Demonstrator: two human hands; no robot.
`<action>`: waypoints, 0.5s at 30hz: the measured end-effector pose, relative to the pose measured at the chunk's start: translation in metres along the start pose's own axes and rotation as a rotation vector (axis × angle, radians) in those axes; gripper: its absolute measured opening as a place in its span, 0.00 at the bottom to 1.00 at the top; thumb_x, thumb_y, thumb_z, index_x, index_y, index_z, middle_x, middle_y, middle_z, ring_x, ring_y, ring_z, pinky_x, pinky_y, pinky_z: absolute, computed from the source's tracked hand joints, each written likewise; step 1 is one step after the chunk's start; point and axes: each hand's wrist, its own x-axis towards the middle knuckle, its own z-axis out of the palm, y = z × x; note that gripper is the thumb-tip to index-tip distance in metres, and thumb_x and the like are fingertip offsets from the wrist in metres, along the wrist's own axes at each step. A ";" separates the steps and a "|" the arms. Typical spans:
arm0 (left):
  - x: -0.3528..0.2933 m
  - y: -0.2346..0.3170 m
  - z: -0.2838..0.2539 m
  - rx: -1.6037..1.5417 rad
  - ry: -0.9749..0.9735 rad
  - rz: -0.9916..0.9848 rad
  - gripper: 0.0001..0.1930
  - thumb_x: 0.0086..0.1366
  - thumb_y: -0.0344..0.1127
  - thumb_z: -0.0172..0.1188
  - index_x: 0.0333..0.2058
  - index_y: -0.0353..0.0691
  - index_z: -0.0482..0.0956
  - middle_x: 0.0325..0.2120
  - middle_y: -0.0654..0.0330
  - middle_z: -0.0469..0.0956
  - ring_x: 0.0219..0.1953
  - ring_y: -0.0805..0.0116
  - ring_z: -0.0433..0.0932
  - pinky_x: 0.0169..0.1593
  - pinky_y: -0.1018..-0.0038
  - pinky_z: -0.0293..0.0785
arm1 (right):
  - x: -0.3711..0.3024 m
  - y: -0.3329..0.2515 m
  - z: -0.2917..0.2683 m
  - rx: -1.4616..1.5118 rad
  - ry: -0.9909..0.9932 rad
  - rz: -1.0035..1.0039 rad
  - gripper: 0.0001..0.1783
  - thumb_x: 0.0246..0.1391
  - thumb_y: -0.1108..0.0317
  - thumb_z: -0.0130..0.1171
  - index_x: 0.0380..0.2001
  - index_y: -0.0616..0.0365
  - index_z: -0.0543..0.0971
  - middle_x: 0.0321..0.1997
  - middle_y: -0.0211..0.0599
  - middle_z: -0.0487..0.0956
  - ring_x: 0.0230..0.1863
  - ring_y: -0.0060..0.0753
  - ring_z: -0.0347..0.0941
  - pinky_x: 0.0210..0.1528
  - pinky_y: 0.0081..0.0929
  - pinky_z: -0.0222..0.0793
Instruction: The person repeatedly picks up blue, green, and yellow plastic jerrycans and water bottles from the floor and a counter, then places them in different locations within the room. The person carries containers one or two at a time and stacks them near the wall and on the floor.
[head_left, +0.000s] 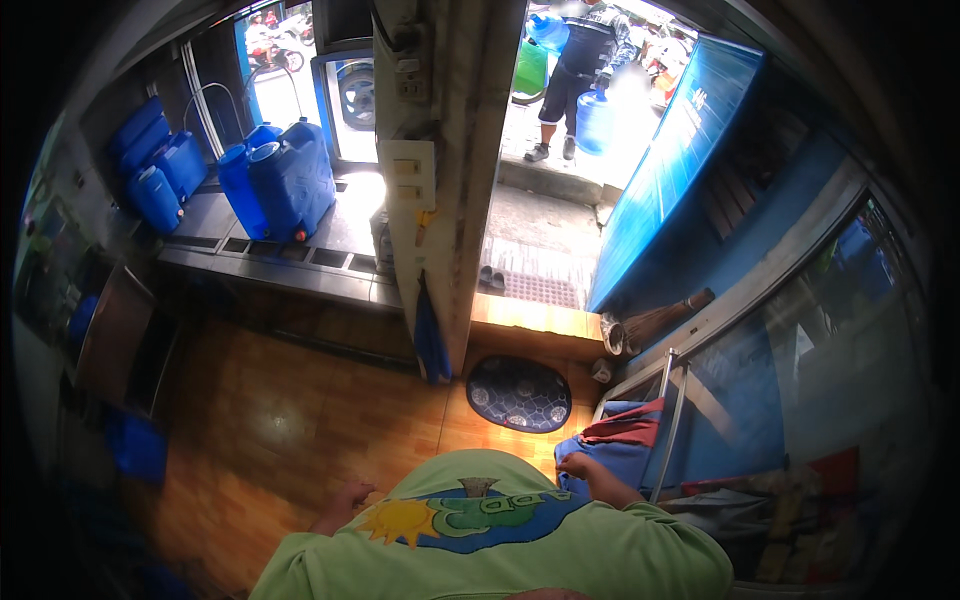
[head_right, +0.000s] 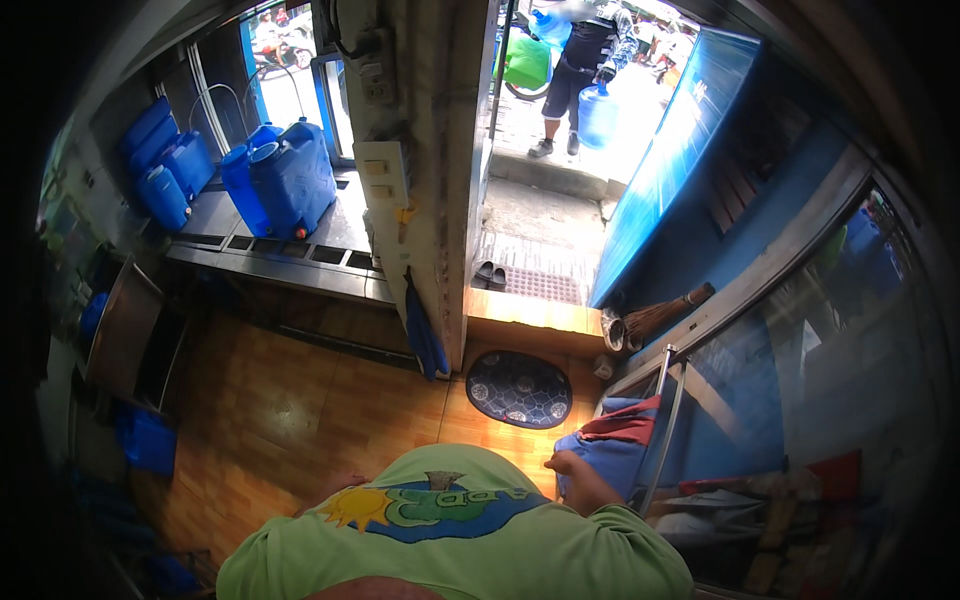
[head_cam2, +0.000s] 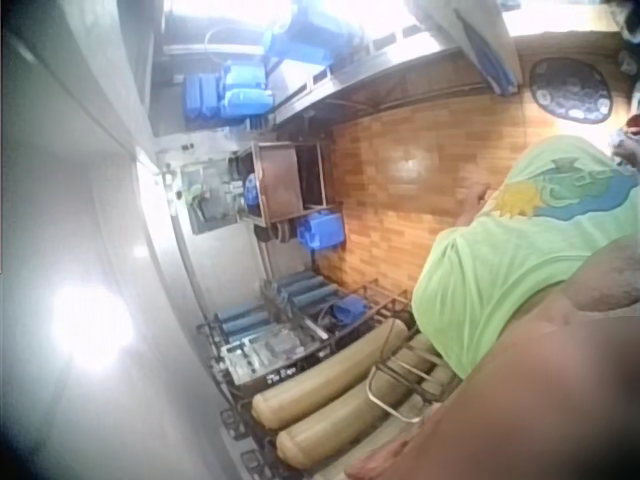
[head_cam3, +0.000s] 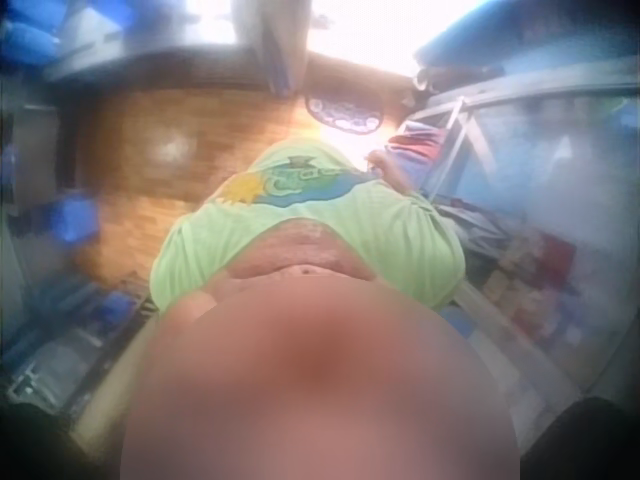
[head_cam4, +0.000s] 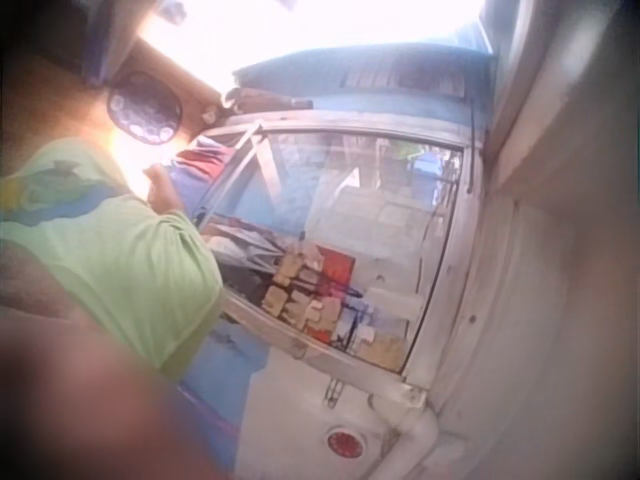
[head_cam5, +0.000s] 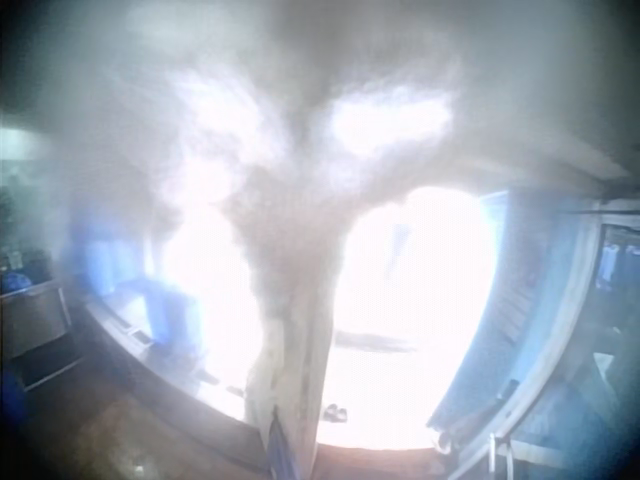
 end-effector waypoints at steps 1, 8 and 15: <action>-0.001 -0.009 -0.003 -0.021 0.002 0.011 0.15 0.60 0.50 0.62 0.27 0.45 0.75 0.16 0.66 0.68 0.15 0.72 0.61 0.20 0.71 0.60 | -0.002 0.004 0.002 0.018 0.015 -0.020 0.29 0.53 0.45 0.54 0.40 0.63 0.82 0.42 0.53 0.81 0.45 0.52 0.78 0.49 0.40 0.71; 0.016 0.005 -0.025 -0.078 0.061 0.258 0.14 0.60 0.50 0.62 0.29 0.45 0.76 0.16 0.66 0.68 0.15 0.73 0.60 0.19 0.72 0.59 | 0.020 0.002 -0.047 0.162 0.231 -0.013 0.22 0.53 0.51 0.59 0.33 0.63 0.82 0.27 0.47 0.81 0.28 0.40 0.78 0.34 0.38 0.73; 0.032 0.084 -0.024 0.142 0.132 0.051 0.15 0.60 0.51 0.62 0.32 0.45 0.77 0.16 0.67 0.69 0.16 0.76 0.62 0.20 0.74 0.60 | 0.011 -0.063 -0.182 0.615 0.686 -0.426 0.13 0.50 0.62 0.59 0.22 0.63 0.77 0.18 0.32 0.73 0.21 0.25 0.70 0.24 0.29 0.66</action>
